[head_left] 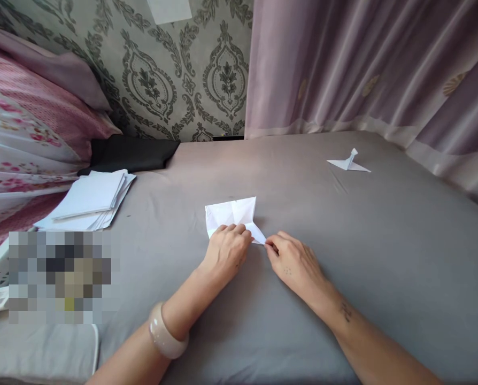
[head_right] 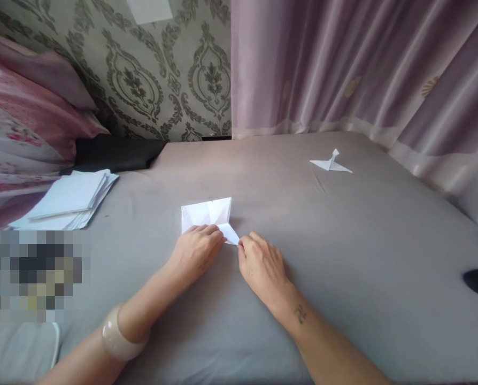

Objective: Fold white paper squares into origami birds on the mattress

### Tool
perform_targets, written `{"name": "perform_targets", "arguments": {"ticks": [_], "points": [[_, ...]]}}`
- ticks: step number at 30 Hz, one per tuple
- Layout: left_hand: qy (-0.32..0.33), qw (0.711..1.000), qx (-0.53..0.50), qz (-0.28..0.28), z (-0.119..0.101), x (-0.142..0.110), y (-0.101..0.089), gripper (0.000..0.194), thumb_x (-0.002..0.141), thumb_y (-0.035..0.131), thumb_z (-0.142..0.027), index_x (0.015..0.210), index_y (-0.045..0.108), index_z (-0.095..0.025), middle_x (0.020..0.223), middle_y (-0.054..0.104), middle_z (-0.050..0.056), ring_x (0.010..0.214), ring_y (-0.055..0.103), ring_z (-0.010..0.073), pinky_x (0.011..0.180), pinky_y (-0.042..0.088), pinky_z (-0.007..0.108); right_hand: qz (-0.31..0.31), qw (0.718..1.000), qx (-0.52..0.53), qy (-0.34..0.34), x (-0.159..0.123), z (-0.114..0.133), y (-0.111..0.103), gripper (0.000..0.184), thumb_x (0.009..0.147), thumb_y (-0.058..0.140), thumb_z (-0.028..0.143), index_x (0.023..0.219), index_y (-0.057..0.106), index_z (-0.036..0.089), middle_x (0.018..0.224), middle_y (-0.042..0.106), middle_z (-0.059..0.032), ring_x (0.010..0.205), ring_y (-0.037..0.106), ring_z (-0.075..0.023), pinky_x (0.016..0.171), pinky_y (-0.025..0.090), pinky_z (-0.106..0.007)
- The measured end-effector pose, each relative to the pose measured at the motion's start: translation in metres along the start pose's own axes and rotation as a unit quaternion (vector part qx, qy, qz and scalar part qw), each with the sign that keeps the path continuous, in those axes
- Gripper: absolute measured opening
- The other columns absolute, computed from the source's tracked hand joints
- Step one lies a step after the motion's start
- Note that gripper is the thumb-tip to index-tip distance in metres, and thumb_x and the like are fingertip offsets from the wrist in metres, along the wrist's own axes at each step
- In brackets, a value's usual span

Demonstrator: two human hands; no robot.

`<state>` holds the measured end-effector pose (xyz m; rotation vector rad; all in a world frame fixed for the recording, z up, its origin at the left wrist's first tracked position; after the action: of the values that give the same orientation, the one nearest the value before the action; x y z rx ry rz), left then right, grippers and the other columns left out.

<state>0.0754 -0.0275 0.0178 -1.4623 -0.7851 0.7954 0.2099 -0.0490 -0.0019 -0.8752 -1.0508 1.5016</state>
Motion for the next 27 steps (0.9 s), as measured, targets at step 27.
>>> {"name": "perform_targets", "arguments": {"ticks": [27], "points": [[0.002, 1.000, 0.010, 0.003, -0.001, 0.016, -0.003, 0.027, 0.096, 0.046, -0.024, 0.078, 0.064, -0.015, 0.078, 0.066, 0.007, 0.077, 0.063, 0.0236, 0.066, 0.033, 0.035, 0.079, 0.991, 0.111, -0.003, -0.001, -0.013, -0.028, 0.027, 0.090, 0.042, 0.017, 0.101, 0.065, 0.025, 0.084, 0.066, 0.0013, 0.073, 0.059, -0.0119, 0.065, 0.036, -0.024]]}}
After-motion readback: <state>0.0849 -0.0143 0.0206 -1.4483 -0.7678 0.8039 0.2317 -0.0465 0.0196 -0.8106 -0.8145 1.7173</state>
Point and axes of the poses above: each hand's wrist, its own x-axis towards the middle knuckle, its own y-axis out of the palm, z = x × y, the point moved 5 cm from there along x, towards the middle knuckle
